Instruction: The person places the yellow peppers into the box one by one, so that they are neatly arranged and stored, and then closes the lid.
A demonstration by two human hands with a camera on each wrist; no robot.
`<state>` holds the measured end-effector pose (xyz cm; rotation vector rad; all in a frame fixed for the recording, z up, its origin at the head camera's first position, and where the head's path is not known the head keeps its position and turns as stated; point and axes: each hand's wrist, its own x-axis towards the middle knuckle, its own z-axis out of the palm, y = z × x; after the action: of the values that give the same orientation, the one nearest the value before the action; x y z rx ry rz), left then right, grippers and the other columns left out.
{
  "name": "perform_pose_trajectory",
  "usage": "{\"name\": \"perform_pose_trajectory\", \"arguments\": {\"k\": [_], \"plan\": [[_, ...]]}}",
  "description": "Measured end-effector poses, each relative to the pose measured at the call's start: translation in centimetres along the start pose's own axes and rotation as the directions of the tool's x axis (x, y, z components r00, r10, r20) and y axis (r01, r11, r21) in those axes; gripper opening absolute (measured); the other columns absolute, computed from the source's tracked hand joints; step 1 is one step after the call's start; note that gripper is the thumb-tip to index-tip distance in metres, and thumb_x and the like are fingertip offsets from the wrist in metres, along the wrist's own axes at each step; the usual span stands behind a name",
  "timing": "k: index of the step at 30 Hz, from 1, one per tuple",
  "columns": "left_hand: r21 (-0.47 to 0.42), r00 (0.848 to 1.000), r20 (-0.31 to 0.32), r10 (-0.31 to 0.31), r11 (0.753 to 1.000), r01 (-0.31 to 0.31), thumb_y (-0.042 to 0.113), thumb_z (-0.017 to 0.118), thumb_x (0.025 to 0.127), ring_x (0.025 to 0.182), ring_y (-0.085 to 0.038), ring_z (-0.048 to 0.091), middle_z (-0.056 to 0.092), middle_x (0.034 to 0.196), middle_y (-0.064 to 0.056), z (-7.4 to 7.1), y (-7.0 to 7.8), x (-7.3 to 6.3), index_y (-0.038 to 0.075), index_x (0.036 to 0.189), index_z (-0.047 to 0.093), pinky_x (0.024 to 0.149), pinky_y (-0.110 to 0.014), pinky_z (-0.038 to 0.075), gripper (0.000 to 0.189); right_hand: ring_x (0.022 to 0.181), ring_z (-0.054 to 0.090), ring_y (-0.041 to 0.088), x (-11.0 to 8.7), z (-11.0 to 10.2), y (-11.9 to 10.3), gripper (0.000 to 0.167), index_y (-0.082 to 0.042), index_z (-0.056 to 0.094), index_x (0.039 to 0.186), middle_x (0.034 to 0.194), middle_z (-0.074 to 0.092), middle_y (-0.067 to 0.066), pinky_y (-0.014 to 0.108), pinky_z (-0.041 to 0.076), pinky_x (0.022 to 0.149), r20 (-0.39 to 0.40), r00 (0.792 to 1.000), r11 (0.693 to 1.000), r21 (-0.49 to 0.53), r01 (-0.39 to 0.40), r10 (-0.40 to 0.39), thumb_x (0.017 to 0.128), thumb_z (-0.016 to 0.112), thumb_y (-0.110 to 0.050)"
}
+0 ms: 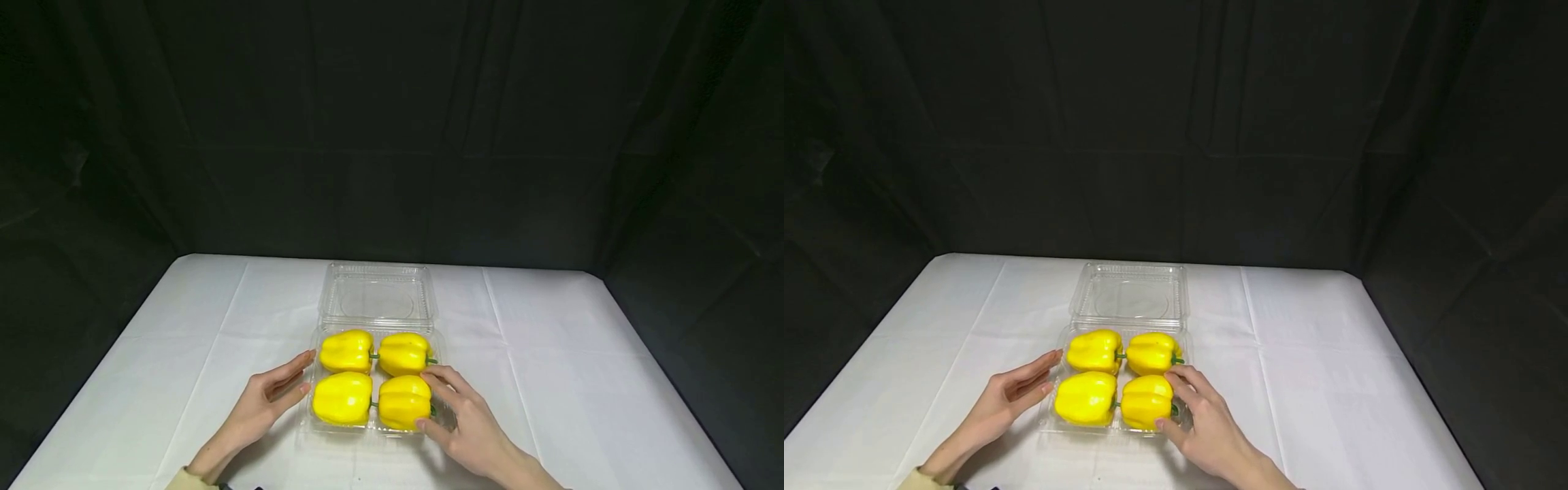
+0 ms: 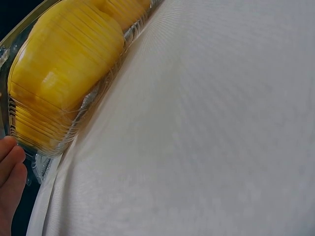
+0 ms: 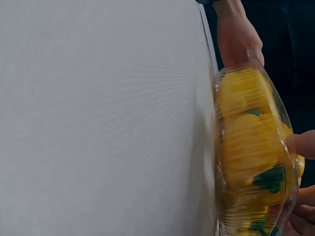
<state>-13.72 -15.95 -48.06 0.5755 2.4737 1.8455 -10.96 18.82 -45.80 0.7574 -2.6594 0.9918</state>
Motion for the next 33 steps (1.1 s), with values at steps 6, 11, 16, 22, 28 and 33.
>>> {"name": "perform_pose_trajectory", "arguments": {"k": [6, 11, 16, 22, 28, 33], "plan": [[-0.017, 1.000, 0.009, -0.021, 1.000, 0.021, 0.023, 0.067, 0.097, 0.137, -0.030, 0.048, 0.051, 0.150, -0.007, 0.3, -0.1, -0.1, 0.007, 0.145, 0.051, 0.108, -0.015, 0.041, 0.053, 0.133, 0.052, 0.022, -0.3, -0.1, 0.5, 0.064, -0.002, 0.060, 0.135, 0.140, 0.053, -0.003, 0.048, 0.049, 0.108, 0.008, 1.000, 0.995, 0.093, -0.026, 0.026, 0.083, 0.082, -0.033], [-0.009, 1.000, 0.010, -0.021, 1.000, 0.021, 0.022, 0.067, 0.097, 0.137, -0.029, 0.049, 0.051, 0.149, -0.008, 0.5, 0.0, 0.0, 0.006, 0.145, 0.051, 0.111, -0.024, 0.044, 0.053, 0.132, 0.052, 0.024, -0.3, -0.4, 0.7, 0.061, -0.004, 0.061, 0.134, 0.139, 0.054, -0.001, 0.048, 0.048, 0.109, -0.018, 1.000, 0.995, 0.102, 0.012, -0.010, 0.082, 0.083, -0.028], [-0.001, 1.000, 0.010, -0.010, 1.000, 0.010, 0.022, 0.067, 0.097, 0.136, -0.030, 0.049, 0.051, 0.149, -0.009, 0.5, 0.0, 0.1, 0.005, 0.145, 0.051, 0.112, -0.038, 0.043, 0.054, 0.128, 0.056, 0.021, -0.4, -0.6, 0.8, 0.050, -0.008, 0.065, 0.130, 0.136, 0.058, -0.003, 0.039, 0.049, 0.109, -0.070, 0.997, 0.990, 0.134, 0.036, -0.027, 0.084, 0.081, -0.021], [-0.009, 1.000, 0.004, 0.024, 1.000, -0.024, 0.019, 0.067, 0.097, 0.135, -0.032, 0.049, 0.053, 0.148, -0.010, 0.5, -0.1, 0.2, 0.004, 0.144, 0.052, 0.111, -0.024, 0.044, 0.052, 0.115, 0.064, 0.016, 0.0, -0.9, 1.3, 0.033, -0.016, 0.068, 0.125, 0.128, 0.064, -0.005, 0.034, 0.054, 0.102, -0.152, 0.986, 0.969, 0.245, -0.033, 0.071, 0.092, 0.073, -0.016], [0.021, 0.996, -0.089, 0.024, 1.000, -0.022, 0.017, 0.067, 0.097, 0.125, -0.028, 0.060, 0.063, 0.137, -0.010, 0.5, 0.0, 0.7, 0.004, 0.136, 0.060, 0.103, -0.018, 0.049, 0.041, 0.108, 0.065, 0.021, 1.3, -1.0, 2.4, 0.030, -0.006, 0.069, 0.119, 0.122, 0.067, 0.005, 0.022, 0.053, 0.100, -0.251, 0.961, 0.934, 0.357, -0.018, 0.114, 0.090, 0.073, -0.003], [0.026, 0.972, -0.236, -0.017, 0.999, 0.024, 0.011, 0.068, 0.096, 0.106, -0.016, 0.069, 0.073, 0.117, -0.010, 1.1, 0.1, 1.9, 0.003, 0.120, 0.069, 0.092, -0.018, 0.056, 0.026, 0.109, 0.065, 0.021, 2.6, -1.0, 3.5, 0.027, -0.003, 0.070, 0.114, 0.121, 0.067, 0.005, 0.020, 0.052, 0.101, -0.275, 0.948, 0.927, 0.373, -0.051, 0.162, 0.088, 0.074, -0.001]]}}
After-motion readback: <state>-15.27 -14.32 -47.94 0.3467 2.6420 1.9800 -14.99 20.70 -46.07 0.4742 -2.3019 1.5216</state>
